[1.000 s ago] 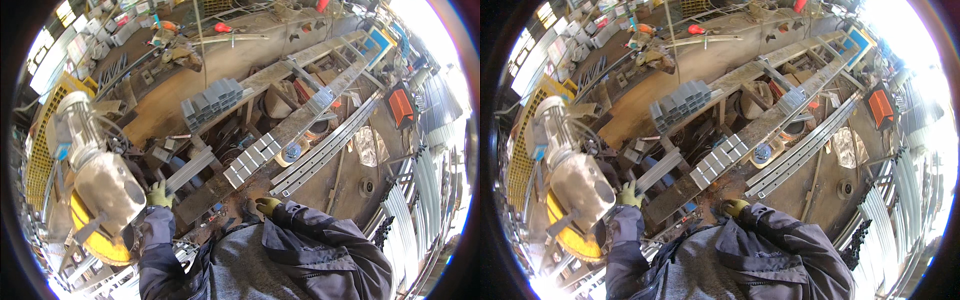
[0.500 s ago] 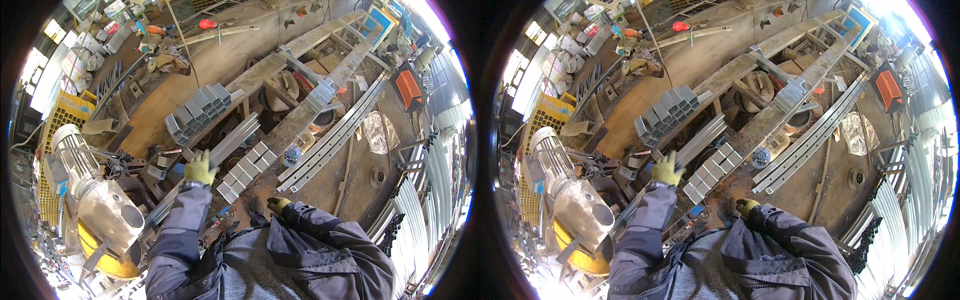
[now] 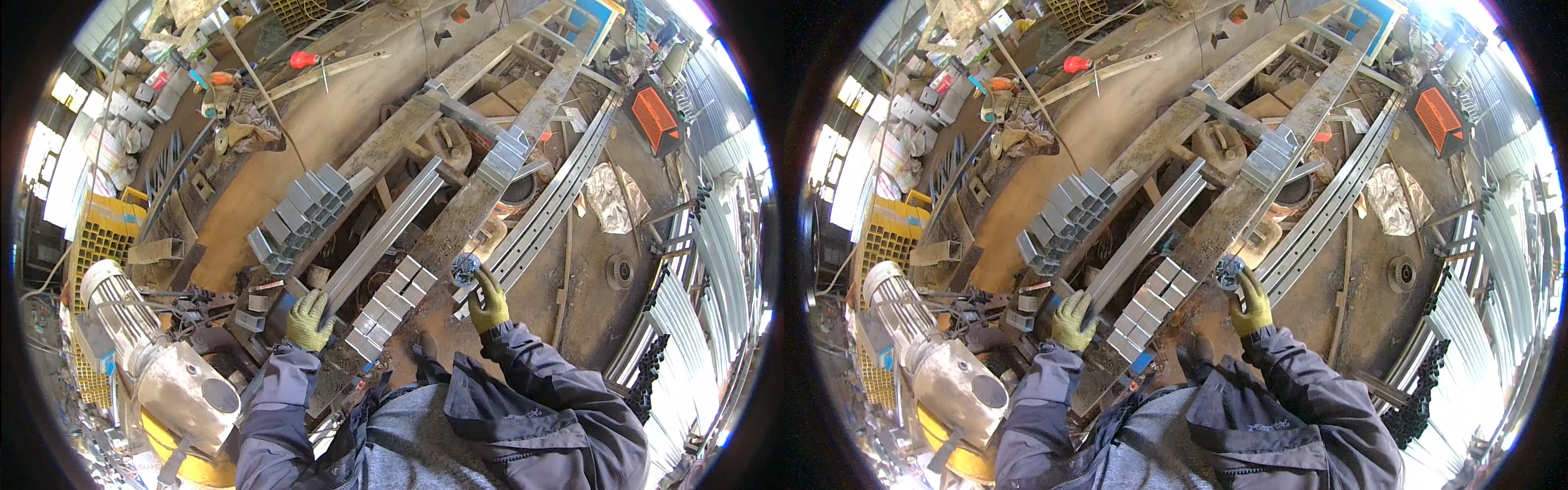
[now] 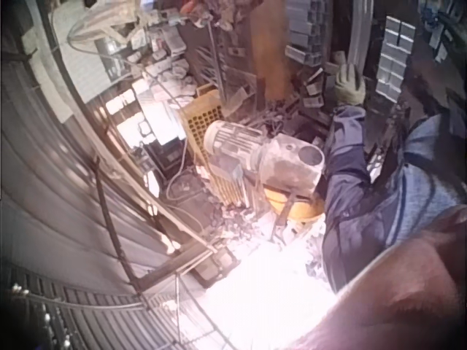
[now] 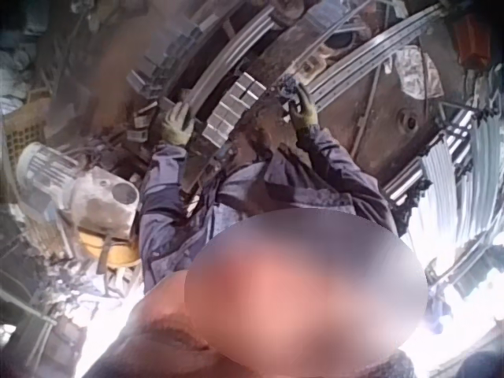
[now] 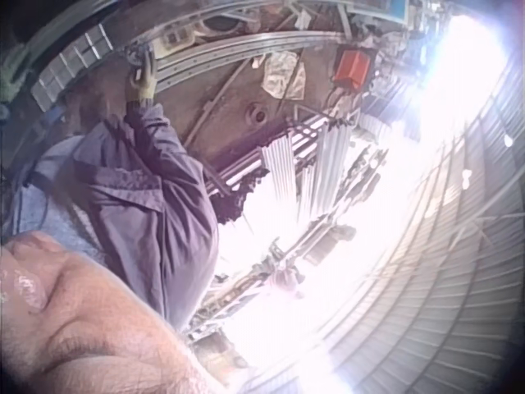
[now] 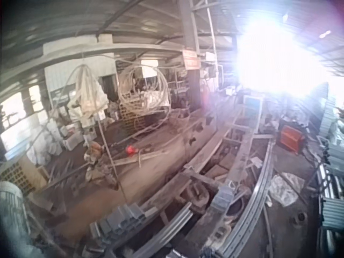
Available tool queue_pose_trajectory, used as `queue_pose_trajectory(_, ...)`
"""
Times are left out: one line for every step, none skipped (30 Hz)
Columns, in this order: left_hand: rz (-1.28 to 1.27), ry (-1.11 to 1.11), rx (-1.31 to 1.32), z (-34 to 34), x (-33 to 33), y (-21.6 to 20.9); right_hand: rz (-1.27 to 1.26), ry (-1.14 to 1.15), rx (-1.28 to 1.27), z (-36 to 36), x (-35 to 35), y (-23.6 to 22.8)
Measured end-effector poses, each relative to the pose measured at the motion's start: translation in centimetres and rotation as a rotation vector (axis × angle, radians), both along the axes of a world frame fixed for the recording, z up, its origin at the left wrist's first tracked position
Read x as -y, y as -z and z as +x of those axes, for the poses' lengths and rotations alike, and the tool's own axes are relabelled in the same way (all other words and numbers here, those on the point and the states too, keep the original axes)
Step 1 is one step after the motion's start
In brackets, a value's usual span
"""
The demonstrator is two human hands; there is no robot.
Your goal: The person uses a chop saw to cut metal profiles into shorter pieces. They repeatedly position a profile under the saw, lower the blade to cut, then remove and stack the cut pieces. Another worker briefly assists by moving cut pieces aside.
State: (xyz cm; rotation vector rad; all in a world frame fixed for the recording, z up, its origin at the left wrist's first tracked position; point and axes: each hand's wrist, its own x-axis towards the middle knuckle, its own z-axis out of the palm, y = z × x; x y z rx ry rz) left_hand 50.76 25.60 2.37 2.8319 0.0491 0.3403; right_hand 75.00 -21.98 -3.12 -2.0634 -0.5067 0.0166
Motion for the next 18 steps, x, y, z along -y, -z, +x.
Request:
queue_pose_trajectory(-0.015,-0.009,0.001,0.7,0.2,0.2,-0.043,-0.018,0.136,1.2,-0.8,-0.7)
queue_pose_trajectory(-0.03,-0.017,0.001,1.6,0.4,0.3,-0.071,-0.051,0.169,2.6,-1.6,-1.2)
queue_pose_trajectory(-0.052,-0.009,0.039,2.2,0.8,0.3,-0.111,-0.085,0.203,3.8,-2.4,-1.5)
queue_pose_trajectory(-0.046,-0.005,0.041,3.2,1.0,0.3,-0.158,-0.119,0.249,4.9,-3.0,-1.8)
queue_pose_trajectory(-0.021,-0.01,0.029,4.2,1.4,0.2,-0.172,-0.141,0.261,5.8,-3.8,-1.7)
queue_pose_trajectory(0.001,-0.001,0.052,5.3,1.6,0.1,-0.208,-0.186,0.262,6.4,-4.4,-1.6)
queue_pose_trajectory(0.022,-0.002,0.054,6.4,1.9,0.1,-0.243,-0.226,0.25,6.9,-4.7,-1.5)
queue_pose_trajectory(0.047,0.004,0.058,7.5,2.1,0.1,-0.205,-0.224,0.313,7.0,-4.9,-1.2)
queue_pose_trajectory(0.0,-0.002,0.053,8.6,2.4,0.2,-0.217,-0.227,0.303,7.0,-5.0,-1.0)
queue_pose_trajectory(0.032,0.007,0.063,9.7,2.5,0.3,-0.215,-0.227,0.308,7.1,-5.0,-0.7)
queue_pose_trajectory(0.064,0.017,0.074,10.8,2.7,0.4,-0.181,-0.223,0.344,7.0,-5.0,-0.6)
queue_pose_trajectory(0.05,0.028,0.092,12.0,2.8,0.6,-0.205,-0.214,0.302,7.0,-4.9,-0.4)
queue_pose_trajectory(0.037,0.04,0.109,13.1,3.0,0.8,-0.212,-0.218,0.278,6.9,-5.0,-0.4)
queue_pose_trajectory(0.022,0.055,0.13,14.3,3.2,0.9,-0.198,-0.214,0.267,6.8,-5.0,-0.4)
queue_pose_trajectory(0.019,0.061,0.137,15.3,3.4,1.0,-0.178,-0.207,0.262,6.8,-5.1,-0.4)
queue_pose_trajectory(0.013,0.067,0.147,16.5,3.6,1.1,-0.198,-0.207,0.268,6.8,-5.1,-0.5)
queue_pose_trajectory(0.005,0.073,0.152,17.4,3.9,1.1,-0.203,-0.213,0.257,6.8,-5.1,-0.7)
queue_pose_trajectory(0.018,0.077,0.154,18.4,4.2,1.1,-0.201,-0.219,0.252,6.8,-5.0,-0.8)
